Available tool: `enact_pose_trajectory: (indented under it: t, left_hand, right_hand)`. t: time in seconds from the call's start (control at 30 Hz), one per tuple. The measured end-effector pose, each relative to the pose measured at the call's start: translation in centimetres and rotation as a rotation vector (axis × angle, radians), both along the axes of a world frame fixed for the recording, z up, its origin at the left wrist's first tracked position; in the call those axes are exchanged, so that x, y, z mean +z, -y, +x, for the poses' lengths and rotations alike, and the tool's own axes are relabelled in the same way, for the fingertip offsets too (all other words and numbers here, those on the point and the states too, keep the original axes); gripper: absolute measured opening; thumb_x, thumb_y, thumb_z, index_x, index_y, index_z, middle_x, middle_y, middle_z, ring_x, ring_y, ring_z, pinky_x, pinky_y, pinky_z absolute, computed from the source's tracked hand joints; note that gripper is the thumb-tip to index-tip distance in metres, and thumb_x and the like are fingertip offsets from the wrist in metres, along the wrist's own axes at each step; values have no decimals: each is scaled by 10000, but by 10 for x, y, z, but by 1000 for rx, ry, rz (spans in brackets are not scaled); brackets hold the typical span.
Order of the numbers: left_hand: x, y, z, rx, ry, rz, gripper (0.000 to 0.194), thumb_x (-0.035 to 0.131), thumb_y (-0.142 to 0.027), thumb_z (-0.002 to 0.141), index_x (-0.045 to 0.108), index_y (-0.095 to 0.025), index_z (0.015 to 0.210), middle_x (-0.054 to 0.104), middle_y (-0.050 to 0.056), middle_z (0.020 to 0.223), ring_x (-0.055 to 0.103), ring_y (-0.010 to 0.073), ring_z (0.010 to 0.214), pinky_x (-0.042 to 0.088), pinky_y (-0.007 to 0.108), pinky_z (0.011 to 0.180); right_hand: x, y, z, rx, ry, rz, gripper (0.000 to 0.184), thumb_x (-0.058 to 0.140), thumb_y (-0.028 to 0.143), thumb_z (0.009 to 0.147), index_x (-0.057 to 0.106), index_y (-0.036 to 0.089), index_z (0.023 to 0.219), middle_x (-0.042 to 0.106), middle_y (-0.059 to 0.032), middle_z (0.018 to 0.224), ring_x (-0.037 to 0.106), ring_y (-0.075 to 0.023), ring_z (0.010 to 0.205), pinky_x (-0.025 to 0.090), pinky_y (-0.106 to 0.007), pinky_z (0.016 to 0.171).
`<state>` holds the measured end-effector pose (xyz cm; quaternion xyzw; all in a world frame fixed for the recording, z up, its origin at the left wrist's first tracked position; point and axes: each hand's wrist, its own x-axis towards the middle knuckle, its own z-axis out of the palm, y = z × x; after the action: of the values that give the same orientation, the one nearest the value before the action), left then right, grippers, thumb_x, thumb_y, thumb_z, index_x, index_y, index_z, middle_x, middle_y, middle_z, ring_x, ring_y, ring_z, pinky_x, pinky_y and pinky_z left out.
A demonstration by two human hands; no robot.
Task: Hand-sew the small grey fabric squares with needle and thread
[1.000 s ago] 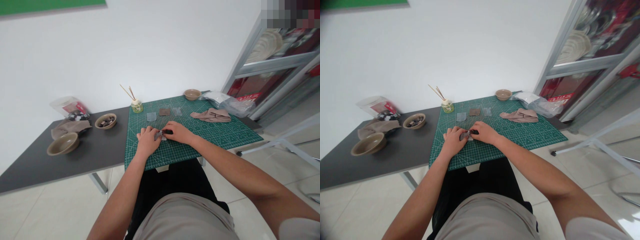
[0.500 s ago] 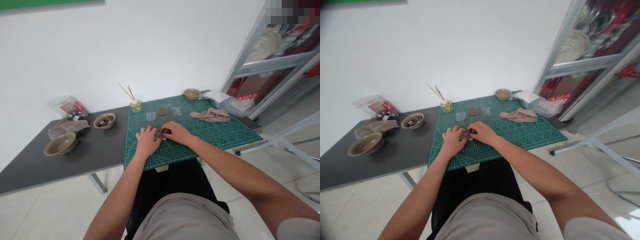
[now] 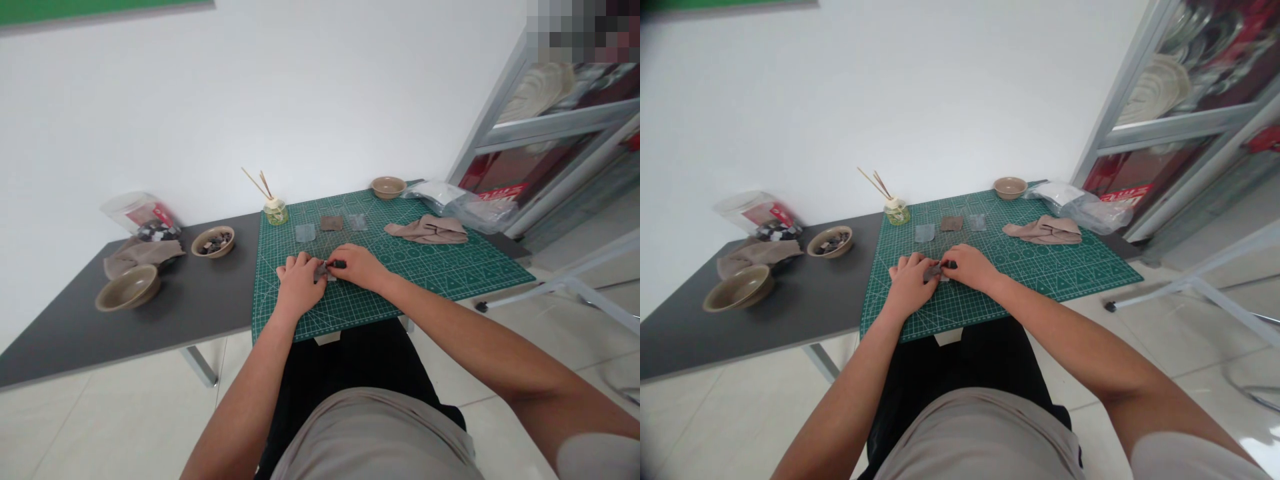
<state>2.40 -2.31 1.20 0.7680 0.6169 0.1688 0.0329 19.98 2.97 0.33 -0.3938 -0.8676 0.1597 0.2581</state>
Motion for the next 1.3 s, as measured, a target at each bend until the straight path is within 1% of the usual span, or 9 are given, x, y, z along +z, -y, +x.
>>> enact_pose_trajectory:
  t: [0.3, 0.5, 0.63, 0.73, 0.87, 1.0, 1.13, 1.23, 1.3]
  left_hand:
    - [0, -1, 0, 18, 1, -24, 236, 576, -323, 836, 658, -260, 1048, 601, 100, 1088, 478, 340, 1050, 359, 476, 835]
    - [-1, -1, -1, 27, 25, -3, 241, 593, -337, 832, 635, -253, 1054, 612, 92, 1077, 486, 324, 1043, 354, 460, 822]
    - [-1, 0, 0, 41, 30, -8, 244, 590, -356, 838, 639, -257, 1056, 606, 90, 1082, 483, 324, 1045, 353, 470, 835]
    - [-1, 0, 1, 42, 18, -13, 253, 590, -346, 834, 629, -242, 1061, 601, 92, 1082, 482, 325, 1056, 348, 470, 847]
    - [0, 0, 2, 68, -7, -28, 258, 578, -353, 839, 611, -234, 1066, 592, 90, 1104, 479, 314, 1079, 342, 458, 854]
    - [3, 1, 1, 74, -45, -59, 228, 564, -368, 846, 617, -244, 1030, 582, 81, 1095, 474, 297, 1074, 345, 434, 837]
    - [3, 1, 0, 56, -51, -66, 243, 568, -380, 842, 616, -245, 1038, 574, 76, 1098, 475, 289, 1061, 347, 426, 829]
    - [3, 0, 0, 57, -46, -66, 254, 568, -384, 842, 613, -243, 1049, 571, 76, 1108, 472, 291, 1070, 348, 429, 831]
    - [3, -1, 0, 57, -44, -70, 246, 563, -375, 844, 608, -242, 1046, 570, 78, 1112, 470, 292, 1078, 347, 429, 835]
  right_hand:
    - [3, -7, -7, 27, 47, 6, 66, 688, 243, 842, 741, 211, 864, 711, -42, 906, 617, -218, 923, 438, -345, 830]
    - [3, -3, -3, 111, -13, -20, 15, 704, 205, 802, 714, 208, 812, 686, -19, 878, 609, -190, 886, 439, -320, 828]
    - [1, -5, -2, 89, -25, -11, 37, 705, 176, 783, 684, 194, 757, 656, -20, 851, 593, -186, 878, 434, -319, 829]
    - [-1, -9, -5, 81, 10, 19, 33, 699, 190, 811, 692, 190, 779, 673, -32, 874, 590, -201, 911, 433, -333, 850]
    - [-4, -12, -9, 166, 41, 49, 66, 665, 229, 870, 715, 187, 876, 703, -52, 955, 593, -209, 948, 434, -350, 870]
    - [-2, -9, -6, 217, 10, 45, 35, 688, 219, 850, 701, 191, 833, 698, -37, 937, 591, -193, 922, 427, -342, 879]
    - [0, -6, -4, 145, 16, 40, 94, 722, 210, 804, 660, 182, 738, 641, -29, 865, 559, -188, 879, 422, -311, 817]
    - [-2, -6, -5, 65, 60, 95, 89, 696, 218, 824, 660, 178, 753, 626, -40, 873, 533, -193, 865, 409, -311, 788]
    - [-4, -8, -7, 61, 88, 128, 69, 669, 220, 850, 674, 177, 795, 641, -49, 898, 529, -200, 875, 403, -320, 794]
